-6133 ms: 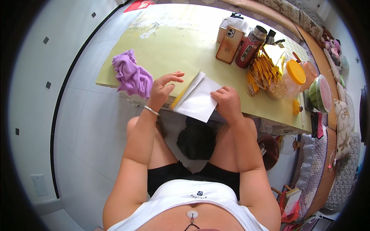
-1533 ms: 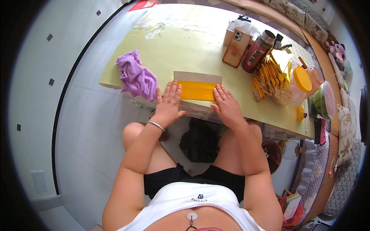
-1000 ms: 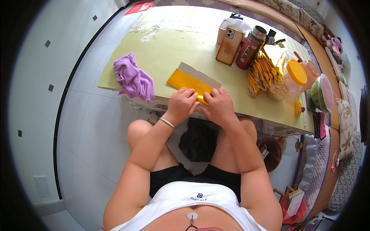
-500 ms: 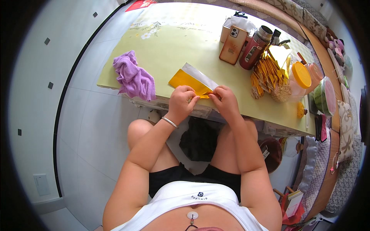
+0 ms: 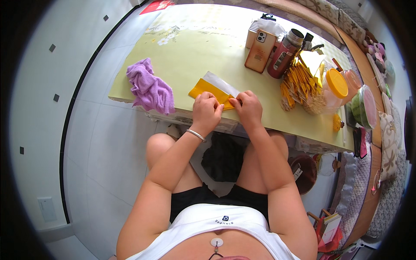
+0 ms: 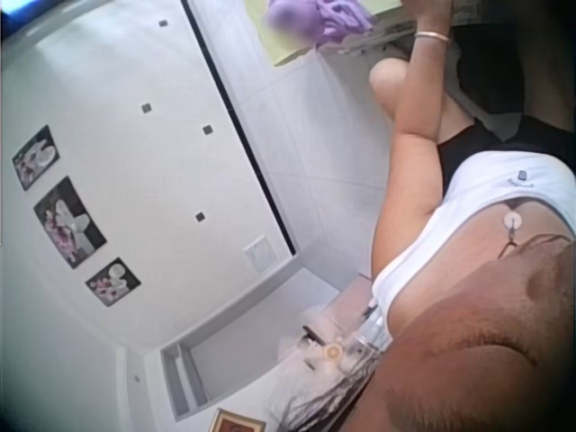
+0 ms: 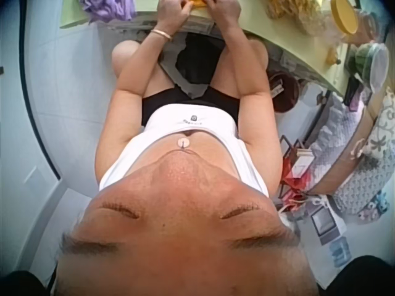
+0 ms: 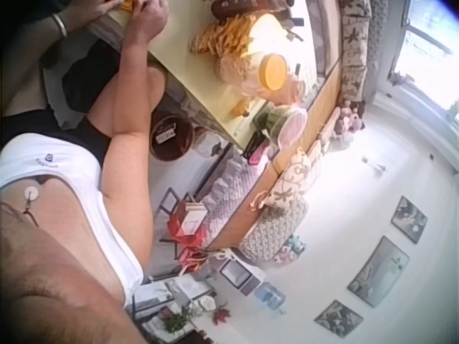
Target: The person sits on the floor and folds a yellow sheet of paper into a smaller rectangular shape using their hands. They repeatedly fold the paper in half and press the creases to ensure a neat finish.
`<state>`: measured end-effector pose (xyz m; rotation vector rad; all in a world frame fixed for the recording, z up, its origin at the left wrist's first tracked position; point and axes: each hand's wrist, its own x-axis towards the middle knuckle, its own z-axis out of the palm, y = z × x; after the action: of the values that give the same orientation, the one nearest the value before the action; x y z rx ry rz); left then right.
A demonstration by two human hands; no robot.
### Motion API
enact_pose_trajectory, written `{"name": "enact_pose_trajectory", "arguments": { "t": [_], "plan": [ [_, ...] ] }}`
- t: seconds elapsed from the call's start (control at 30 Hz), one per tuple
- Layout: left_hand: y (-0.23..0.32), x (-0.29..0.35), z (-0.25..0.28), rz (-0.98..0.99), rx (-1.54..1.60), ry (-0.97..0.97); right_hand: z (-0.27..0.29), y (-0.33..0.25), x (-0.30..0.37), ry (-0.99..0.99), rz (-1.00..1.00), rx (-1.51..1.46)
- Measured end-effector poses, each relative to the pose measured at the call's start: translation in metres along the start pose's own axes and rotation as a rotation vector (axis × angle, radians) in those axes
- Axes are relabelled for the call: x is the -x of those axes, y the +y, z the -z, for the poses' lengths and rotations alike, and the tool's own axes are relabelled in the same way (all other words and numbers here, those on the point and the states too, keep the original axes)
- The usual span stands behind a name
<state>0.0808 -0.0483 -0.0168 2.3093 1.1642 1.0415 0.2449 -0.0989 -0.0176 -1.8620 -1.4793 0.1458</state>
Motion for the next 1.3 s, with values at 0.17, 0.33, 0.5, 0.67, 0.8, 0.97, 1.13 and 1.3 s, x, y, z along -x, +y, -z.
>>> {"name": "enact_pose_trajectory", "arguments": {
  "t": [0.17, 0.33, 0.5, 0.67, 0.8, 0.97, 1.13, 1.3],
  "plan": [
    [0.004, -0.002, -0.002, 0.027, -0.024, -0.005, 0.002, -0.001, 0.01, 0.142, 0.304, 0.183],
    [-0.004, -0.001, -0.005, 0.001, -0.021, 0.016, 0.005, -0.017, 0.04, -0.138, 0.519, 0.286],
    [-0.004, -0.002, -0.004, 0.019, 0.002, -0.004, 0.005, -0.013, 0.046, -0.303, 0.427, 0.294],
    [-0.002, -0.004, -0.002, 0.02, 0.003, -0.011, 0.005, -0.012, 0.047, -0.322, 0.408, 0.354],
    [-0.002, -0.004, -0.001, 0.021, -0.014, -0.036, 0.004, -0.017, 0.049, -0.311, 0.371, 0.367],
    [-0.009, -0.005, 0.017, -0.054, -0.08, -0.096, 0.008, -0.025, 0.045, -0.354, 0.354, 0.386],
    [-0.032, -0.006, 0.047, -0.233, -0.131, -0.181, 0.022, -0.025, 0.039, -0.455, 0.407, 0.391],
    [-0.036, 0.003, 0.06, -0.243, -0.219, -0.358, 0.036, -0.003, 0.033, -0.51, 0.48, 0.265]
  ]
}}
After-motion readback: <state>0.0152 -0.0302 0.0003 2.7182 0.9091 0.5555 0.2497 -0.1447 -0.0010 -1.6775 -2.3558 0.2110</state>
